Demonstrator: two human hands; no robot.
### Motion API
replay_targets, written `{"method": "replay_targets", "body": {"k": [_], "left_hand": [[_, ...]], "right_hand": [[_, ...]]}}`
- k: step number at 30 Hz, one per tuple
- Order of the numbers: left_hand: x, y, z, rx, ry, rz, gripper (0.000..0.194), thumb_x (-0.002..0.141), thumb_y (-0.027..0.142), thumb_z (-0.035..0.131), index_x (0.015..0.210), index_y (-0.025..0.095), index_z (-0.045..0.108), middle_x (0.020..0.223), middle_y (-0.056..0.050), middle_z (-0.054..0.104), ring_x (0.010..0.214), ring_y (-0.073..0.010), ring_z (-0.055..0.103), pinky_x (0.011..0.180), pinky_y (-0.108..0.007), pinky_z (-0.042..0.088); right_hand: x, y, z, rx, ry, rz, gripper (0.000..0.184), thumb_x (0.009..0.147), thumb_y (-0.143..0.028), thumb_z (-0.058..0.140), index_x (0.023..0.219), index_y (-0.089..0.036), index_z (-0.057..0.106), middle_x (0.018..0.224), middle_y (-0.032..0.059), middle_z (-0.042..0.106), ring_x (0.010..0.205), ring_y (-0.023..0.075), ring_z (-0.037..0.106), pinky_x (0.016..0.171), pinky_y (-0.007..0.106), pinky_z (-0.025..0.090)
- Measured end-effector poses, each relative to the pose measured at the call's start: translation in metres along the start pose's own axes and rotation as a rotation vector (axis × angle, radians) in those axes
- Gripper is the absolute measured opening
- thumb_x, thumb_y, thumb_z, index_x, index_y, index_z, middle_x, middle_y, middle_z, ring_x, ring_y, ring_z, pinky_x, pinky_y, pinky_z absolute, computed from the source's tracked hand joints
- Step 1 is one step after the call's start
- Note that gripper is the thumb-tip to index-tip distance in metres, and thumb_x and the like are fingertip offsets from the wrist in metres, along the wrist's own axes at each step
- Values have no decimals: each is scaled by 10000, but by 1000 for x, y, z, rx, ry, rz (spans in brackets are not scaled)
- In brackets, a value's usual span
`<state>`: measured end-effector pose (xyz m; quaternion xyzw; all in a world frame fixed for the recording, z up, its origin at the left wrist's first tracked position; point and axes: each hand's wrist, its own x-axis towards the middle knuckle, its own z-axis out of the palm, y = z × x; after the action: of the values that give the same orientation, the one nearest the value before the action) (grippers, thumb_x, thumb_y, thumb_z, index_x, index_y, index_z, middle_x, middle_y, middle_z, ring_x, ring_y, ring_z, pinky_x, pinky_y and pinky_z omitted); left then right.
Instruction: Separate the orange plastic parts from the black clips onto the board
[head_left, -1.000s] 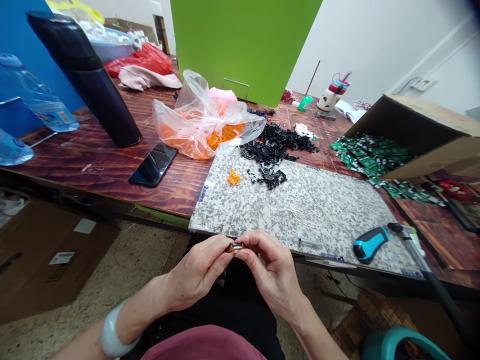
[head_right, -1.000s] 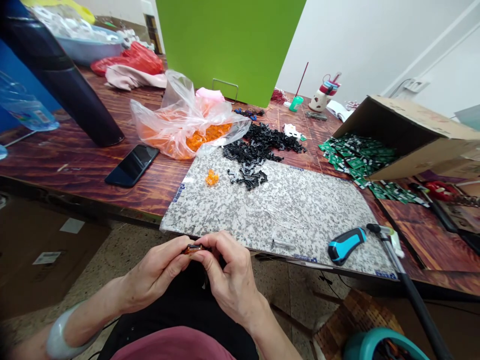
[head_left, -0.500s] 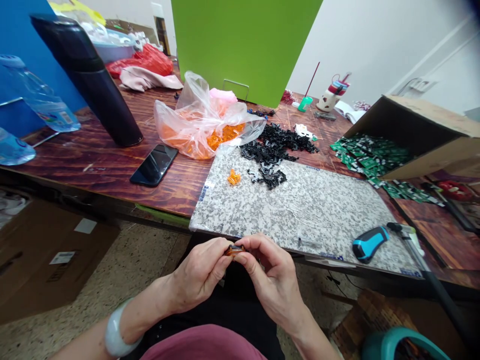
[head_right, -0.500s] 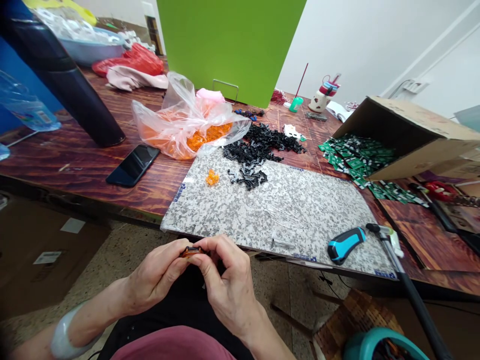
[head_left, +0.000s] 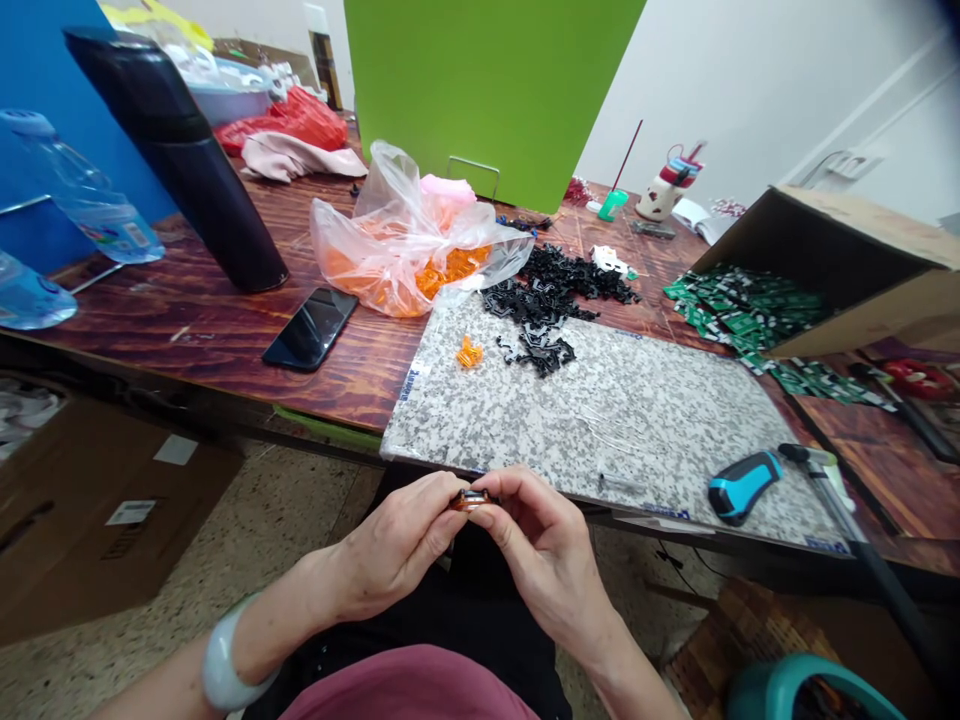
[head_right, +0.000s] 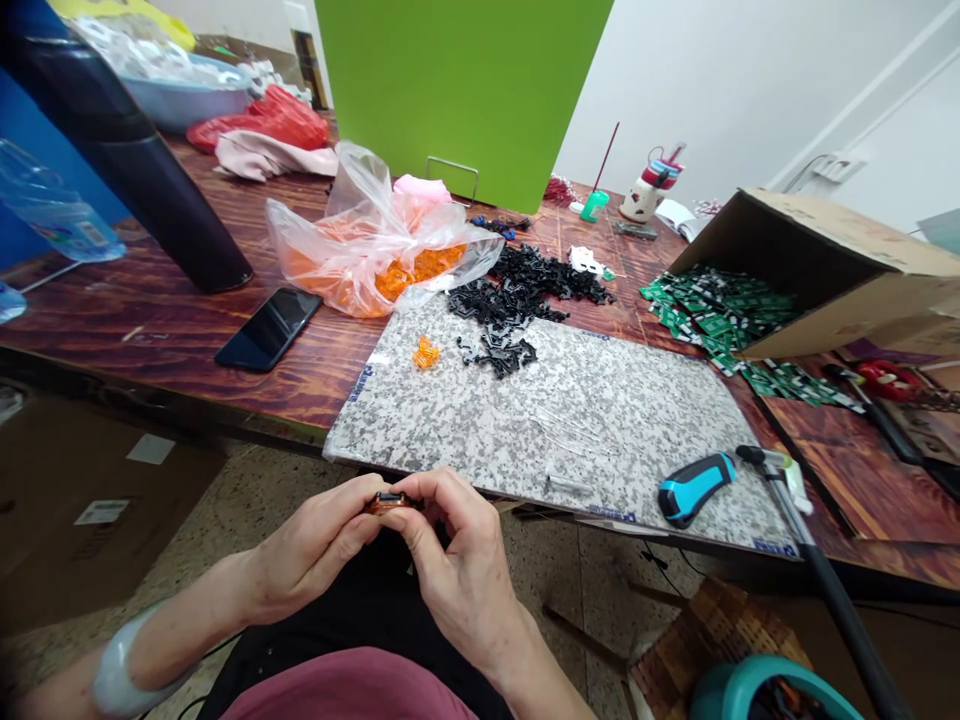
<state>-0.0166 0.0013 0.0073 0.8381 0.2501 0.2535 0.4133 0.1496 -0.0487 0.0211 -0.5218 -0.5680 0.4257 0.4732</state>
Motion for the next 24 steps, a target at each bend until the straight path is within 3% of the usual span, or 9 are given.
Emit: {"method": "replay_targets", "body": {"k": [5, 12, 24], "left_hand": [[1, 1, 2, 12, 62, 43, 158, 924, 105, 320, 853, 193, 431, 716, 17, 454, 652, -132, 447, 580, -223, 378], [0, -2, 2, 38, 53, 75, 162, 934, 110, 310, 887, 179, 448, 743, 5, 475, 655, -131, 448, 594, -222, 392], [-3, -5, 0, 7, 0, 66, 140, 931, 110, 343, 887, 173, 460, 756, 9, 475, 651, -120, 446, 603, -208, 384]], "right_hand": [[0, 3, -1, 95, -28, 41, 95, 860, -282, 601, 933, -232, 636, 856, 9, 582, 776, 126, 549, 657, 227, 442], [2, 6, -1, 133, -34, 37, 88, 854, -278, 615, 935, -249, 638, 865, 1, 575, 797, 118, 540, 669, 221, 425], [-1, -2, -5, -44, -83, 6, 84, 876, -285, 575, 891, -205, 598, 829, 10, 559, 746, 124, 517, 643, 231, 418]]}}
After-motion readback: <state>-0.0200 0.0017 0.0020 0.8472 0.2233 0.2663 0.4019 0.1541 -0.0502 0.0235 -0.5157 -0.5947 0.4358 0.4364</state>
